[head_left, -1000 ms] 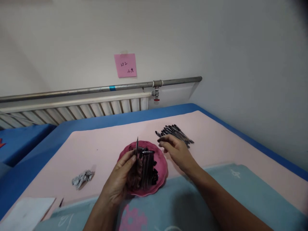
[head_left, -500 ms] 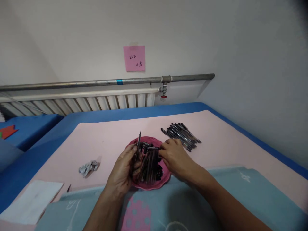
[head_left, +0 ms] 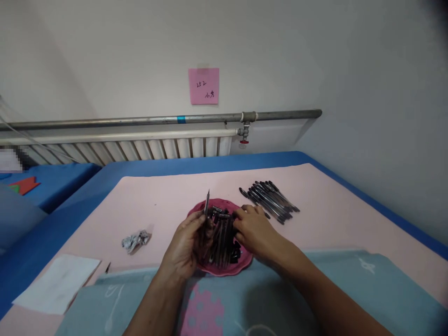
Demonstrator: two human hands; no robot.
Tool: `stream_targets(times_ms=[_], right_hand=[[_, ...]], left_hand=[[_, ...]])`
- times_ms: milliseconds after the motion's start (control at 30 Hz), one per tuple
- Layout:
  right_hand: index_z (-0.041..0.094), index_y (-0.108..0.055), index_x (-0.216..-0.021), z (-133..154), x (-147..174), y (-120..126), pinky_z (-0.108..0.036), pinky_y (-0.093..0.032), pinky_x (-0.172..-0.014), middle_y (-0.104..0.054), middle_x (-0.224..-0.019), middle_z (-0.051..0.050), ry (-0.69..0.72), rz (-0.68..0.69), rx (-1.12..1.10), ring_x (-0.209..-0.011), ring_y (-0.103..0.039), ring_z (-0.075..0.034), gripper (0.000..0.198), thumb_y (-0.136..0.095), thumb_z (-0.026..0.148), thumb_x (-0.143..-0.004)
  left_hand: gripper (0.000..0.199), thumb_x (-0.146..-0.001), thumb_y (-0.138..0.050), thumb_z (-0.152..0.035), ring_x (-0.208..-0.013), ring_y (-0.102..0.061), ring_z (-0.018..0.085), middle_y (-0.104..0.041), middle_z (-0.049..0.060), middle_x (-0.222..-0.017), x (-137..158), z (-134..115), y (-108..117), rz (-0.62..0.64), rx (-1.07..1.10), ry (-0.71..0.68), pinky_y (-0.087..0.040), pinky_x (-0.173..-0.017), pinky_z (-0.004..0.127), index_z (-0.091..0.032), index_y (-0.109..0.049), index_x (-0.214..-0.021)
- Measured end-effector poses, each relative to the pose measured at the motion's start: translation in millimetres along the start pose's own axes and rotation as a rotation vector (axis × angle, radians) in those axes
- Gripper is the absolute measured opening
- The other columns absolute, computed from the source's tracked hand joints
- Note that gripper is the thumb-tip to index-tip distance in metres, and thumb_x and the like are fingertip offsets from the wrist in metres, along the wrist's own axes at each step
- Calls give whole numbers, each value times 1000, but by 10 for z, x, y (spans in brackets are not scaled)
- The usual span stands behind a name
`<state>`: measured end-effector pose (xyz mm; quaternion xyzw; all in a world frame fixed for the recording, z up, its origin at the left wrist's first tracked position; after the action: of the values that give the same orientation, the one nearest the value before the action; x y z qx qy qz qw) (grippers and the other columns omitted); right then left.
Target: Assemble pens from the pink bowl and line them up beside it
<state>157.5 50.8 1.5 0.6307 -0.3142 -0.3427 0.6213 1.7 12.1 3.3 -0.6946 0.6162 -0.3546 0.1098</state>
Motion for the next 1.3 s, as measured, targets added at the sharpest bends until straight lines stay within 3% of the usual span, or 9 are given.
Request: stream_targets(times_ms=[100, 200, 300, 367, 500, 1300], right_hand=[[16, -65, -73, -6, 55, 73, -40, -32, -80, -61, -99, -12, -11, -149, -122, -98, -48, -27, 13, -54, 17, -79], [18, -63, -83, 19, 126, 144, -34, -38, -76, -64, -90, -7, -32, -283, -427, -88, -54, -20, 13, -50, 18, -82], [21, -61, -88, 85, 160, 142, -25, -43, -65, -65, -78, 1, -41, -221, -777, -71, -58, -13, 13, -50, 19, -82], [22, -62, -88, 125, 164, 126, -24, -44, -62, -65, -77, 3, -56, -189, -877, -68, -59, -12, 14, -50, 18, -81], [21, -62, -86, 166, 153, 116, -25, -46, -60, -65, -75, 2, -57, -211, -913, -66, -59, -12, 14, -50, 18, -80], [22, -59, -87, 284, 182, 85, -27, -47, -68, -67, -80, 1, -58, -446, -820, -74, -62, -14, 11, -50, 19, -82]], left_hand=[[14, -74, -60, -12, -65, -63, 14, -67, 5, -76, 8, -8, -3, 42, 20, -16, -51, -57, 22, -13, -62, -88], [13, -73, -63, -13, -70, -65, 15, -69, 7, -81, 16, -15, -2, 54, 24, -26, -52, -60, 22, -13, -63, -85], [15, -70, -66, -13, -72, -65, 14, -70, 7, -84, 7, -28, -2, 52, 37, -64, -53, -61, 22, -13, -62, -84], [16, -68, -68, -13, -70, -65, 13, -70, 5, -81, 0, -41, 1, 19, 56, -107, -53, -59, 21, -14, -61, -82], [17, -65, -69, -12, -66, -65, 12, -69, 3, -75, 0, -49, 2, -41, 81, -163, -53, -57, 20, -15, -59, -78], [24, -67, -70, -21, -60, -63, 11, -67, -2, -71, 27, 0, -5, -57, 23, -274, -50, -61, 23, -18, -55, -84]])
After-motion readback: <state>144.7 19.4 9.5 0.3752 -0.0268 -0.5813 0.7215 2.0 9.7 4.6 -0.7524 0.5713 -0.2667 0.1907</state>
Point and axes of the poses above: each hand's wrist, its own x-axis away from the middle knuckle, its own y-axis out of the back of the hand, z = x × y, the point moved 2 cm from there along -x, towards the middle knuckle
